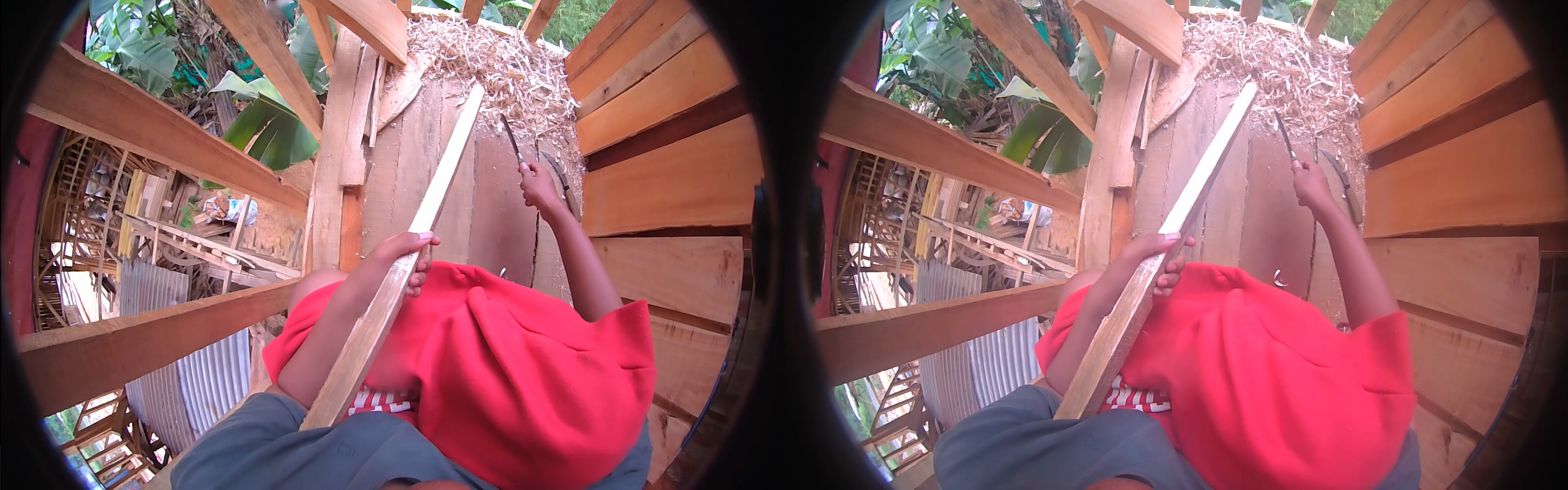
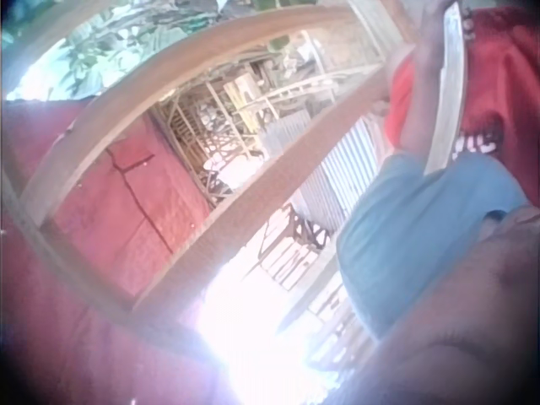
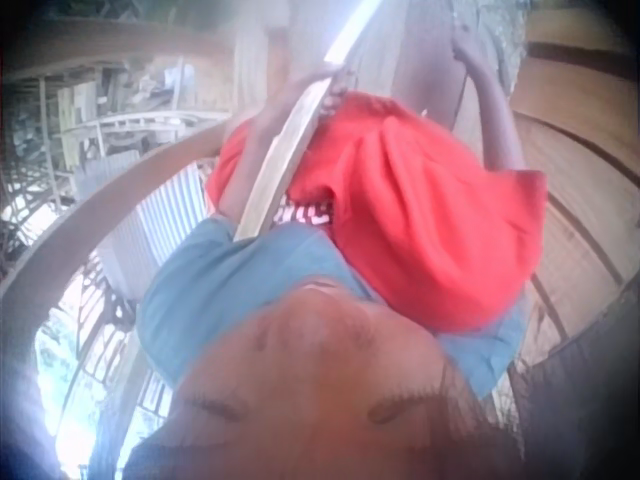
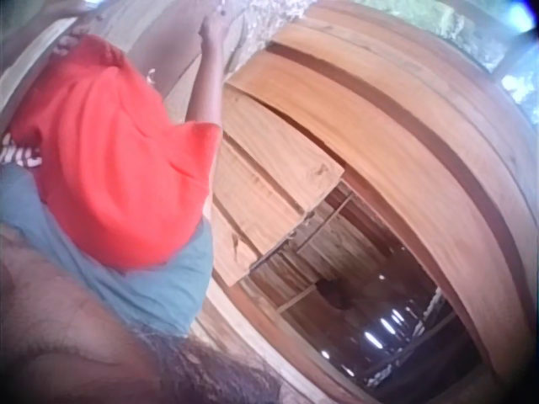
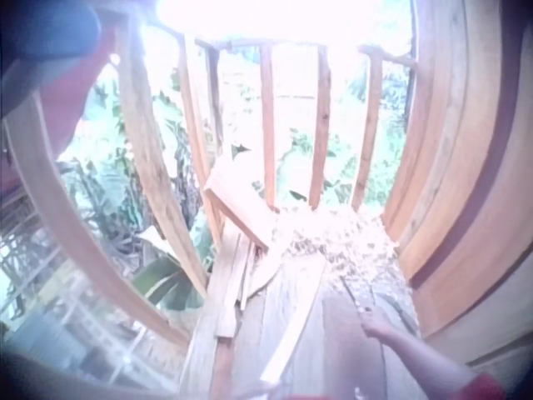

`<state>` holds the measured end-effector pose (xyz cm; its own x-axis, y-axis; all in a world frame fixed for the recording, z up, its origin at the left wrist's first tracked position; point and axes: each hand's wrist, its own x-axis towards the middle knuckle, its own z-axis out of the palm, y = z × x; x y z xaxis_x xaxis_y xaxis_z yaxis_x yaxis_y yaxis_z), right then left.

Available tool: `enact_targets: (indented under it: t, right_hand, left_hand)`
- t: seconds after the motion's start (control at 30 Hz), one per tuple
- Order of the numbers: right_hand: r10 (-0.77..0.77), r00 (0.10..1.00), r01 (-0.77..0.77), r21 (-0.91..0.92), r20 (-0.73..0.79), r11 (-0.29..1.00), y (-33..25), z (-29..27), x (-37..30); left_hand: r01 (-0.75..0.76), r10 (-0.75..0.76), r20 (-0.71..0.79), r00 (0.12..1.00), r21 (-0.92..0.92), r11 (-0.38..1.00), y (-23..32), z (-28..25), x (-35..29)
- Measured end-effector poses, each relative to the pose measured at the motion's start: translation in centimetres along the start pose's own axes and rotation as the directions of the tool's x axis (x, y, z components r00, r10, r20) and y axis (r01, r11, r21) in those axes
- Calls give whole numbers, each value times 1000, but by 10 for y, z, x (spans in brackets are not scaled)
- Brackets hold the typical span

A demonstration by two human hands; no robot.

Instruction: The person holds a long, thin piece of wood vertically and uses a knife to shave thin strips from its surface. The person repeatedly scrapes the knife along the wood, creating a pile of wood shavings on the wooden floor below.

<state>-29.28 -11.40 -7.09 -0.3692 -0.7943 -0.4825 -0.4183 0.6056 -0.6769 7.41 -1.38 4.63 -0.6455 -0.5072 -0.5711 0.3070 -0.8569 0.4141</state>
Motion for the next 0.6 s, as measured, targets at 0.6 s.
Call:
enact_targets:
  t: [0.6]
  right_hand:
    - [-691, 694, 716, -83, 203, 694, -57, -21, -147]
  left_hand:
    - [47, -35, -81, 996, 152, 987, -22, 41, 1]
